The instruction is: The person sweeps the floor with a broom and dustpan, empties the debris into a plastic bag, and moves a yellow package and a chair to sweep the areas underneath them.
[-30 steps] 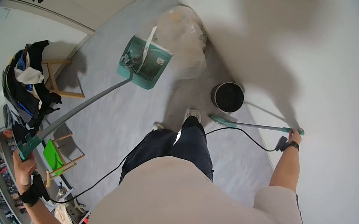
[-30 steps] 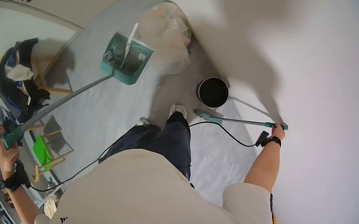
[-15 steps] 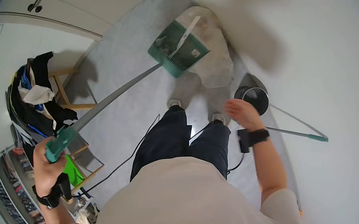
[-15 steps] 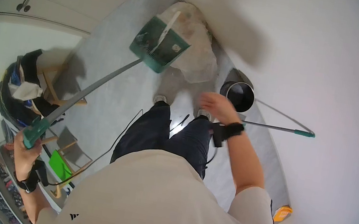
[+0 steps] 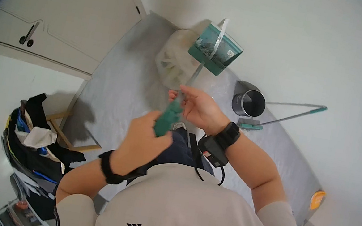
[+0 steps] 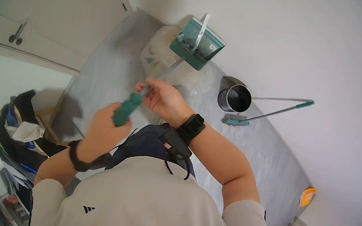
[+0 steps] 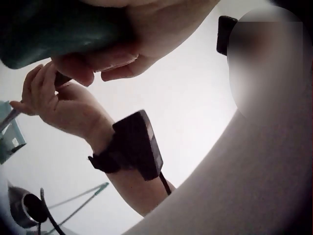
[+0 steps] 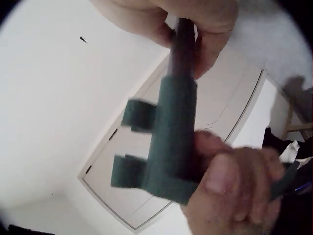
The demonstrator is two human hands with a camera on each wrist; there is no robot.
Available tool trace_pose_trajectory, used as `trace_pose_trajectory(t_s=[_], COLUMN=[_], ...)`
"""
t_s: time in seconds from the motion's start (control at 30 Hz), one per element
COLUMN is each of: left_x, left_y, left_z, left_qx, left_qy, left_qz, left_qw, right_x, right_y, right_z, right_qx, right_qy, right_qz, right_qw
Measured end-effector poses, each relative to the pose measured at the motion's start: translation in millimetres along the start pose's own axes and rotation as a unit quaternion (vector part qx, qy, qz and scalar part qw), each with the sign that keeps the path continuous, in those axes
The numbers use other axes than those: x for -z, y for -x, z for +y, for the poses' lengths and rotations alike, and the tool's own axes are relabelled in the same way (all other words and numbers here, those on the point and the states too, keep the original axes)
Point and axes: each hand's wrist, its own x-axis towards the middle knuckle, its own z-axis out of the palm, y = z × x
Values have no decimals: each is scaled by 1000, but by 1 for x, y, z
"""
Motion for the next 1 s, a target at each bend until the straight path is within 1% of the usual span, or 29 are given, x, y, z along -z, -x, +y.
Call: trace_pose_trajectory(t_s=[0.07,0.1,0.17,0.2,0.23,0.27,0.3,0.33,0.37,0.4,0.47,0.5,0.53,0.57,0.6,0.63,0.67,0.7,0.73,0.77,0.8,0.83,0.87,0.9,0.93,1.0], left_x=[-25,-29,-35,-38,-42,-46,-47,-46,-48,-49,-46,-49,-53,-58,-63,-68,-73,-80,-89,-97,-104,-112,-123,-137,-147,-166], left_y=[-11,-14,-13,-9,-4,0,2,0,-2,-7,-30,-50,-71,-89,-104,-119,-135,-151,-164,-178,-193,-208,-229,-246,-265,-306], left_z=[-5,-3,0,-5,-14,-23,-35,-48,-64,-80,-112,-132,-154,-173,-187,-200,-212,-227,-242,-254,-263,-271,-282,-301,-315,-345], left_qx=[-23,-29,-21,-24,-88,-148,-151,-153,-123,-93,-51,-56,-72,-88,-93,-115,-137,-143,-110,-76,-80,-71,-63,-49,-45,-44], left_qy=[15,9,64,57,100,142,139,133,131,128,93,90,76,62,60,27,-5,-7,-19,-31,-31,-52,-74,-82,-79,-115], left_qz=[-15,-24,-186,-195,-249,-301,-317,-327,-308,-288,-274,-284,-272,-260,-269,-254,-238,-247,-255,-263,-268,-275,-281,-288,-293,-289], left_qw=[1000,999,980,979,959,931,926,923,934,944,956,953,957,960,957,960,961,958,960,961,960,957,955,953,952,949], right_x=[5,12,45,72,63,88,113,127,129,129,136,140,144,148,155,164,176,183,201,216,216,214,221,230,230,222], right_y=[2,5,20,22,55,70,85,100,117,135,160,167,173,178,182,185,188,192,196,199,201,197,186,180,171,137], right_z=[-6,-7,-12,-13,-8,-5,-1,9,18,28,52,64,75,85,97,111,130,150,171,193,210,223,237,249,257,266], right_qx=[-3,4,57,6,112,71,25,-13,-80,-56,-18,4,25,36,43,46,50,51,20,1,-34,-32,3,27,17,23], right_qy=[57,47,161,42,190,131,73,-14,-250,-172,-42,-2,37,65,84,121,121,130,141,100,54,1,-66,-68,-54,-86], right_qz=[64,63,10,-22,20,-18,-51,-26,74,129,192,213,235,255,267,283,292,301,337,359,395,389,368,360,404,415], right_qw=[996,997,985,999,975,989,996,999,962,975,980,977,971,964,959,950,947,943,931,928,917,921,928,930,913,905])
